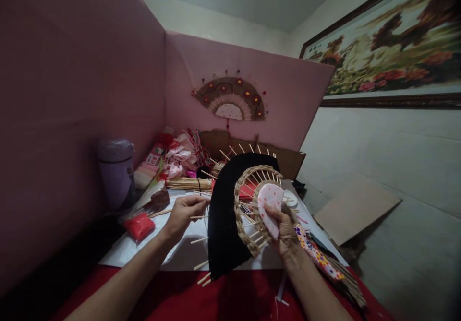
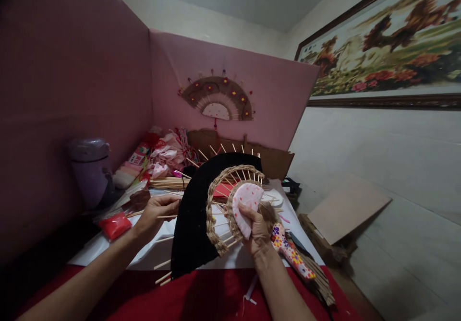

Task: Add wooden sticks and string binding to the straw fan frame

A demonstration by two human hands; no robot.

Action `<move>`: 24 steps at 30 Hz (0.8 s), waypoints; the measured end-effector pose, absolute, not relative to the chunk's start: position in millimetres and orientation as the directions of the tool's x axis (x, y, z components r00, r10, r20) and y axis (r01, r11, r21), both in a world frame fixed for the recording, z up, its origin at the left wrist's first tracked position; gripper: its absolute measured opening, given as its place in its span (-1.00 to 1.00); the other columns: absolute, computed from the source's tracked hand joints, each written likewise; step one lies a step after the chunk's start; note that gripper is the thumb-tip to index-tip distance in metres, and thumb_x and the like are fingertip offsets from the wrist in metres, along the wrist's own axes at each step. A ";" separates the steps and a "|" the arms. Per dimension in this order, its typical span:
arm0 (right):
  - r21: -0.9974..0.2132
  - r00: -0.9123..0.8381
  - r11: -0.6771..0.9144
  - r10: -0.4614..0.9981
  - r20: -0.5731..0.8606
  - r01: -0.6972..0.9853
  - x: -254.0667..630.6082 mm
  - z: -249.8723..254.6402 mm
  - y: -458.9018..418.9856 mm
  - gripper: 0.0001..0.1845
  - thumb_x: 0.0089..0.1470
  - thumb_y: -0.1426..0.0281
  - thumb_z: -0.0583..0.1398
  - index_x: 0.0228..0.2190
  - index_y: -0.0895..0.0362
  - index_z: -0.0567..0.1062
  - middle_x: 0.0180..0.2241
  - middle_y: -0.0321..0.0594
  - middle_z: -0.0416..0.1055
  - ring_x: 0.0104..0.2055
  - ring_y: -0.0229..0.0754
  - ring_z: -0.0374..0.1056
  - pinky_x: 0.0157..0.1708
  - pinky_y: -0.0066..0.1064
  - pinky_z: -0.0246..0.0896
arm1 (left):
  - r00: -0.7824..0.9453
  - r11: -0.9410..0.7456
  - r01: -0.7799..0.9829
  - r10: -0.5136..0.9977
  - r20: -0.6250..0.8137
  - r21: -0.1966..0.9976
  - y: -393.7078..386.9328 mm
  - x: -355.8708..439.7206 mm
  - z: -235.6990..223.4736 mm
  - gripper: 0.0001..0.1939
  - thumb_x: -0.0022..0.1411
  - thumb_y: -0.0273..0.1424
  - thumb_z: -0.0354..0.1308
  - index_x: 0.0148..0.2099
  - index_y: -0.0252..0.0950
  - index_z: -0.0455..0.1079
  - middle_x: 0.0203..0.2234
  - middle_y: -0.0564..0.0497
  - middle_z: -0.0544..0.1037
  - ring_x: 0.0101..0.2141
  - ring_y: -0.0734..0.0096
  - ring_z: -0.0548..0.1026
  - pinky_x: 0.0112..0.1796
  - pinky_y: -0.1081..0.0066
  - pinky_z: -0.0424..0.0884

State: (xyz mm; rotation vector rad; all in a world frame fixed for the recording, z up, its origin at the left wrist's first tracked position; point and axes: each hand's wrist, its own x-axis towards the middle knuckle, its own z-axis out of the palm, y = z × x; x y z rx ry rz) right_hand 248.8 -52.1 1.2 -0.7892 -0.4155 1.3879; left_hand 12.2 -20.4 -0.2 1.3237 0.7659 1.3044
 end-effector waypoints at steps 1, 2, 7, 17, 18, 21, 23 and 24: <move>-0.711 0.162 -0.012 0.971 -0.176 -0.703 250.4 0.8 -51.4 -0.79 -0.36 0.57 0.28 -0.50 0.23 0.47 -0.61 -0.19 0.50 -0.54 -0.06 0.45 -0.47 -0.27 0.45 | 0.172 -0.233 -0.227 0.946 0.275 0.946 -20.6 11.3 2.1 -0.75 -0.06 -0.26 0.25 -0.45 -0.38 0.50 -0.76 0.11 0.29 -0.70 0.66 0.13 -0.66 0.56 -0.02; -0.717 0.155 -0.013 0.973 -0.168 -0.697 251.9 0.6 -50.8 -0.79 -0.34 0.58 0.27 -0.49 0.22 0.47 -0.60 -0.19 0.50 -0.54 -0.06 0.45 -0.47 -0.27 0.45 | 0.152 -0.254 -0.217 0.945 0.289 0.943 -21.0 10.2 4.5 -0.76 -0.08 -0.26 0.26 -0.43 -0.38 0.51 -0.76 0.11 0.31 -0.69 0.65 0.15 -0.66 0.56 -0.01; -0.715 0.117 0.003 0.987 -0.111 -0.699 255.5 2.2 -49.1 -0.72 -0.29 0.65 0.24 -0.41 0.19 0.48 -0.56 -0.22 0.52 -0.49 -0.05 0.47 -0.47 -0.28 0.46 | 0.020 -0.388 -0.105 0.920 0.392 0.916 -23.1 2.2 17.9 -0.83 -0.15 -0.35 0.29 -0.45 -0.34 0.55 -0.76 0.06 0.41 -0.69 0.59 0.24 -0.68 0.55 0.07; -0.684 0.015 -0.160 0.970 -0.243 -0.712 261.8 -3.4 -44.2 -0.71 -0.29 0.64 0.24 -0.39 0.22 0.48 -0.58 -0.18 0.51 -0.50 -0.03 0.46 -0.50 -0.23 0.44 | 0.107 -0.433 -0.024 0.895 0.433 0.901 -19.3 -10.0 21.7 -0.83 -0.09 -0.41 0.23 -0.38 -0.32 0.56 -0.64 -0.04 0.50 -0.64 0.49 0.37 -0.66 0.54 0.19; -0.680 0.014 -0.167 0.967 -0.253 -0.714 261.5 -2.6 -44.6 -0.71 -0.29 0.64 0.24 -0.40 0.22 0.49 -0.58 -0.18 0.51 -0.50 -0.03 0.46 -0.51 -0.24 0.44 | 0.092 -0.426 -0.014 0.900 0.425 0.905 -18.5 -10.5 20.8 -0.83 -0.10 -0.40 0.24 -0.38 -0.33 0.55 -0.67 -0.02 0.49 -0.65 0.50 0.36 -0.67 0.55 0.18; -0.685 0.024 -0.178 0.961 -0.275 -0.707 259.9 0.8 -46.6 -0.75 -0.29 0.63 0.24 -0.42 0.23 0.49 -0.59 -0.16 0.51 -0.53 -0.02 0.46 -0.53 -0.24 0.44 | 0.056 -0.411 0.037 0.911 0.408 0.911 -17.2 -12.0 18.8 -0.86 -0.13 -0.37 0.27 -0.46 -0.33 0.54 -0.70 0.00 0.47 -0.69 0.53 0.32 -0.70 0.56 0.15; -0.706 0.035 -0.175 0.962 -0.272 -0.686 258.8 2.2 -47.9 -0.77 -0.30 0.63 0.24 -0.44 0.24 0.49 -0.59 -0.14 0.50 -0.56 -0.02 0.45 -0.55 -0.23 0.43 | 0.078 -0.436 0.093 0.900 0.430 0.895 -17.6 -13.1 18.6 -0.87 -0.10 -0.35 0.26 -0.50 -0.33 0.53 -0.71 0.01 0.46 -0.69 0.54 0.31 -0.68 0.55 0.18; -0.717 0.035 -0.174 0.963 -0.267 -0.675 258.3 2.4 -48.4 -0.78 -0.30 0.64 0.24 -0.45 0.25 0.50 -0.59 -0.13 0.51 -0.57 -0.02 0.44 -0.55 -0.23 0.43 | 0.097 -0.463 0.129 0.886 0.454 0.877 -18.1 -13.6 18.9 -0.87 -0.08 -0.35 0.25 -0.51 -0.32 0.53 -0.71 0.02 0.46 -0.68 0.54 0.30 -0.67 0.55 0.19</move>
